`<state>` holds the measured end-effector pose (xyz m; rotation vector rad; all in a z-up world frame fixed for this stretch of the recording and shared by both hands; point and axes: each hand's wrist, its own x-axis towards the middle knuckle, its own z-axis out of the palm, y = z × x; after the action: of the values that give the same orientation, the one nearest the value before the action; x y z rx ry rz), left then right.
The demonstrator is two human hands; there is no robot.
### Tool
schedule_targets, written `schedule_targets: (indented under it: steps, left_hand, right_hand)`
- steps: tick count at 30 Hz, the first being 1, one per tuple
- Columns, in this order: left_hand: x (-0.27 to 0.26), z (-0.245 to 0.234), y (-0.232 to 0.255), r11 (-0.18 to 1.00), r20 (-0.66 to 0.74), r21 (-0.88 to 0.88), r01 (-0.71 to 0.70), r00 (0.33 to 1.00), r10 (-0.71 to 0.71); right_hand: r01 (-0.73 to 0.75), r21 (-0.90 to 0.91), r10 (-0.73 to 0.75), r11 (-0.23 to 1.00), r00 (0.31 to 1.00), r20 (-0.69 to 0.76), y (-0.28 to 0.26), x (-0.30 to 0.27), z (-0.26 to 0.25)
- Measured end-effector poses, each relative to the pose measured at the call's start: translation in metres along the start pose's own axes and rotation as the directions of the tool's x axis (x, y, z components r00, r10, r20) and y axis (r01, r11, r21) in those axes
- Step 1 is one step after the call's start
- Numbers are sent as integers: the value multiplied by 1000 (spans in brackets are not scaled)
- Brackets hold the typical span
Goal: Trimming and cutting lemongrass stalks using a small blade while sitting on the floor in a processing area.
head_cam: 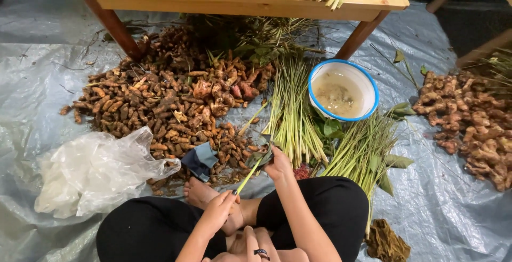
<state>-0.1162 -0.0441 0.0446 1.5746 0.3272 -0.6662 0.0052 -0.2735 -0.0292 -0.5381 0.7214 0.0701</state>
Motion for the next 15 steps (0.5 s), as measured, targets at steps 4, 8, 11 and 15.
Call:
schedule_targets:
  steps: [4, 8, 11, 15]
  left_hand:
    - [8, -19, -20, 995, 16, -75, -59, 998, 60]
    - [-5, -45, -22, 983, 127, -178, 52, 991, -29]
    - [-15, -69, -32, 978, 179, -192, 88, 982, -53]
    - [-28, -99, -43, 978, 222, -182, 105, 973, -64]
  right_hand:
    - [-59, 33, 56, 998, 995, 84, 4, 26, -6]
    - [-18, 50, 14, 999, 996, 89, -6, 46, -9]
    - [28, 72, -38, 997, 988, 147, -23, 69, -17]
    - [-22, 231, -43, 973, 961, 272, -47, 86, -23]
